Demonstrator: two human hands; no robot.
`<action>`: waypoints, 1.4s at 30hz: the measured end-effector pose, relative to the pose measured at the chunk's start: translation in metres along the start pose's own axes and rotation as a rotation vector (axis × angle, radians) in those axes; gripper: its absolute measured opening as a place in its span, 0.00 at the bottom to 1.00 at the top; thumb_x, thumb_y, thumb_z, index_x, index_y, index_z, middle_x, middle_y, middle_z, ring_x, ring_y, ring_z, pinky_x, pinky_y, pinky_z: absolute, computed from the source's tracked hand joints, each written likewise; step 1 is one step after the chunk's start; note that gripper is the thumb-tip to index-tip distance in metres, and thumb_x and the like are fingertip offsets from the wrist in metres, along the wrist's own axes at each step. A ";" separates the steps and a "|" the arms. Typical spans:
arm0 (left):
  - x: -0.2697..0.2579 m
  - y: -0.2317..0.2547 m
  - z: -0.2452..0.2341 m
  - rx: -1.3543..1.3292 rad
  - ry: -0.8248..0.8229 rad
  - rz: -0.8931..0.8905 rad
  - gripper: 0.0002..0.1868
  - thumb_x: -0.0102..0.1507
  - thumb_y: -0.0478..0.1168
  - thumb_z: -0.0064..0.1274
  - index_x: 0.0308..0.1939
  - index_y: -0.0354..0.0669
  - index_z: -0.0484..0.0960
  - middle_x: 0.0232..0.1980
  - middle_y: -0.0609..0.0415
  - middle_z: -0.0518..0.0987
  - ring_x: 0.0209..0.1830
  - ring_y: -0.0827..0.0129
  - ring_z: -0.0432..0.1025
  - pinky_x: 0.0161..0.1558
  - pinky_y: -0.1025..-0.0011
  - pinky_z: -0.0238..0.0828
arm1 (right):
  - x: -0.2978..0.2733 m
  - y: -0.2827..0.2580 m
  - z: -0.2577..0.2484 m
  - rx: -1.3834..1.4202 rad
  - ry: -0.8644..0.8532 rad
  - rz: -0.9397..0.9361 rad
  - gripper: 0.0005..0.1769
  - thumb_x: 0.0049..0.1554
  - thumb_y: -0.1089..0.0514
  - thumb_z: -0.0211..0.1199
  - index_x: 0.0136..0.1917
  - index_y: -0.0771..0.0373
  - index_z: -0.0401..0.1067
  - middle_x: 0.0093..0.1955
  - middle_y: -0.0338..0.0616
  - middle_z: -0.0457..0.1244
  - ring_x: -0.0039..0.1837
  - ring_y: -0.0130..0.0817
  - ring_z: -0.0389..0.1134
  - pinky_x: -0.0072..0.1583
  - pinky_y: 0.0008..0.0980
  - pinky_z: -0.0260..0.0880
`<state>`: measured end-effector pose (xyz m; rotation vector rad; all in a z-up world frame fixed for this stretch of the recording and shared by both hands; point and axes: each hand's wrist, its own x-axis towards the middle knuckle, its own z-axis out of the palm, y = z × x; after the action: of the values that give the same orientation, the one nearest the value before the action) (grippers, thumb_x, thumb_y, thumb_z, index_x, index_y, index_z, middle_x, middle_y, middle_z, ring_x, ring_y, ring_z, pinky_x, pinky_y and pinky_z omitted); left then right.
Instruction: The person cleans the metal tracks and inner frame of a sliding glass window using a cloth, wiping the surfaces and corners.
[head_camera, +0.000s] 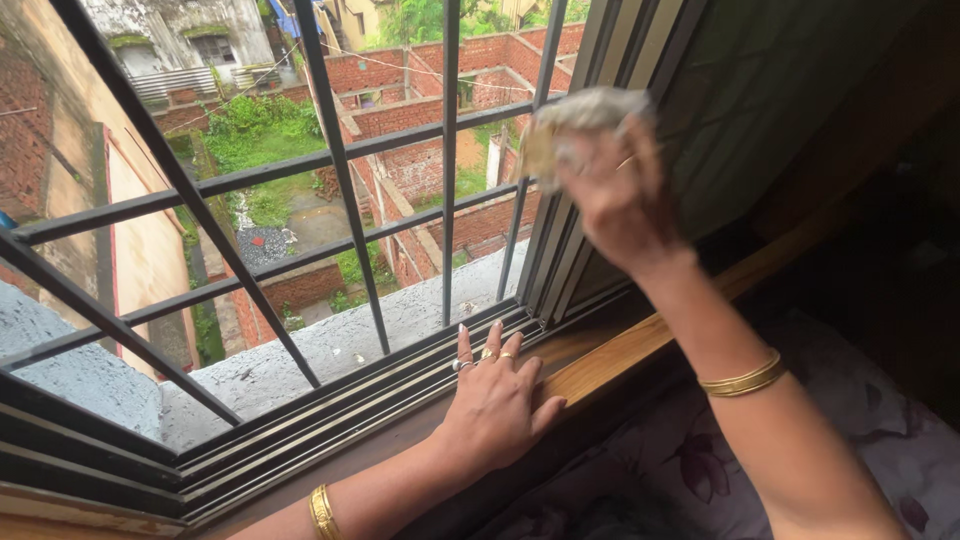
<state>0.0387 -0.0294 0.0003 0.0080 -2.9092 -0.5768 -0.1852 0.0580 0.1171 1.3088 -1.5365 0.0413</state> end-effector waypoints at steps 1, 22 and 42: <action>0.001 0.000 0.000 -0.002 0.009 0.000 0.31 0.63 0.60 0.50 0.56 0.35 0.77 0.70 0.26 0.63 0.77 0.32 0.45 0.70 0.27 0.24 | 0.004 0.007 -0.004 0.042 0.026 0.045 0.11 0.60 0.63 0.66 0.57 0.57 0.81 0.66 0.45 0.68 0.70 0.43 0.66 0.79 0.51 0.52; 0.001 0.001 0.000 0.031 0.046 0.010 0.28 0.63 0.58 0.50 0.51 0.35 0.80 0.64 0.28 0.69 0.74 0.32 0.51 0.69 0.26 0.28 | -0.039 -0.041 0.021 0.179 -0.048 -0.076 0.05 0.58 0.60 0.68 0.44 0.63 0.81 0.52 0.41 0.71 0.64 0.39 0.67 0.76 0.45 0.60; -0.002 -0.001 0.003 0.078 0.282 0.166 0.30 0.61 0.52 0.54 0.62 0.36 0.75 0.63 0.37 0.73 0.72 0.41 0.59 0.72 0.32 0.31 | -0.099 -0.071 0.047 0.459 -0.318 0.068 0.13 0.49 0.68 0.61 0.46 0.61 0.82 0.57 0.45 0.70 0.68 0.46 0.67 0.75 0.44 0.58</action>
<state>0.0400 -0.0293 -0.0032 -0.1296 -2.6250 -0.3981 -0.1819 0.0695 -0.0127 1.6810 -1.9169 0.2524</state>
